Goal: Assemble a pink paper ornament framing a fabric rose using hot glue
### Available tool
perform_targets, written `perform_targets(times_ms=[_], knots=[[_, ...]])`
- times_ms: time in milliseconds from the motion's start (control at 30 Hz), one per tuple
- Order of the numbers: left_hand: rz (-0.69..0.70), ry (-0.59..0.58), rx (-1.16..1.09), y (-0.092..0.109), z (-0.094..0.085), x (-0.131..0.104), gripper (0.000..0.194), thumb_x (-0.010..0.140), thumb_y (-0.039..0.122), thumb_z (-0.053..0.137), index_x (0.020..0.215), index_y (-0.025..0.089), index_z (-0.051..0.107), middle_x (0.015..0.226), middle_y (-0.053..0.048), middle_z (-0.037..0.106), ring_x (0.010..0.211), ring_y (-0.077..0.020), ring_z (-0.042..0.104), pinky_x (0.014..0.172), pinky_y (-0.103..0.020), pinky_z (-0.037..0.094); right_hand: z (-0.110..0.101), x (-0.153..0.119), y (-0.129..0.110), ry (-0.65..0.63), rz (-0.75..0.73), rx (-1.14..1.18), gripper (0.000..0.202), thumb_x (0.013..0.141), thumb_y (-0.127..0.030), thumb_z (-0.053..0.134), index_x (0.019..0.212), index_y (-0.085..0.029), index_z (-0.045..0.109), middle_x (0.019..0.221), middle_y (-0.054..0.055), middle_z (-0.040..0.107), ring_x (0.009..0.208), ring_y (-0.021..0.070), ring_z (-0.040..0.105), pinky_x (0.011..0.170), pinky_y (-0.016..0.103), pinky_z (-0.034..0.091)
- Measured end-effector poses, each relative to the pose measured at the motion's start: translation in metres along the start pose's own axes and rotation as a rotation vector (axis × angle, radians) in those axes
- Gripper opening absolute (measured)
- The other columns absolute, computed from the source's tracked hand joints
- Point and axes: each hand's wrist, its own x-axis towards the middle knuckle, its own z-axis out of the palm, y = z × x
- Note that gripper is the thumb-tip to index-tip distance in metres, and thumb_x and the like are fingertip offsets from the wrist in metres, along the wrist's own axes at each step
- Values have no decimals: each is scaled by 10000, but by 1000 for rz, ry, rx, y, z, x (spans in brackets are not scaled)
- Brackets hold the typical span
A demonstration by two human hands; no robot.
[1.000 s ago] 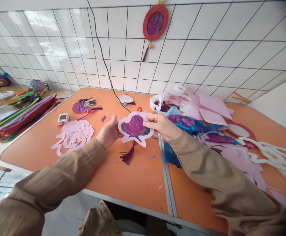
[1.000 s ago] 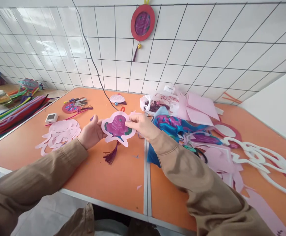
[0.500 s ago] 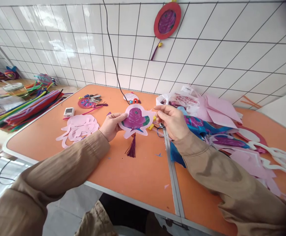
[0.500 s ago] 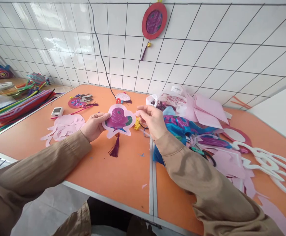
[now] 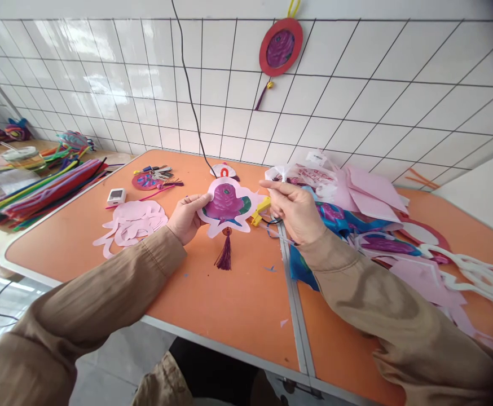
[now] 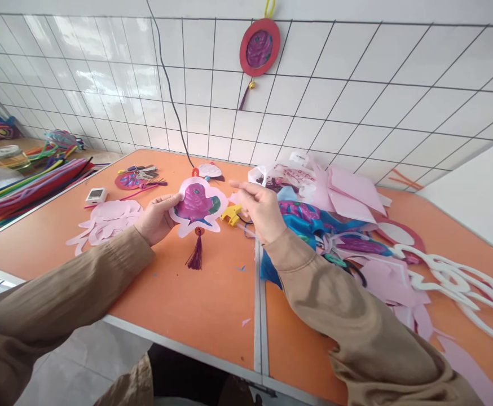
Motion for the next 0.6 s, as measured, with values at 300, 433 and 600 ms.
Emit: perform_targets(times_ms=[300,433,600], knots=[[2,0,-17,0,2,-2,362,569,383,897,619,125,648,575,-1,631,504,-99,553,506,-224,469,-5,2,4,-67,100,-24,362,794,-451,699,1051,-196,686,467,-109,326,401,69,280,404,243,240],[-1,-11,-9,0,3,-3,361,576,390,892,623,125,653,577,-8,635,506,-108,555,506,-231,461,-8,6,7,-57,104,-29,470,682,-414,816,1104,-265,676,998,21,695,873,159,646,663,273,513],[-4,-31,14,0,7,-6,371,594,382,897,574,124,631,528,3,591,481,-91,525,488,-217,442,-3,-2,3,-243,177,0,387,736,-599,726,904,-250,716,904,51,719,847,211,673,652,325,519]])
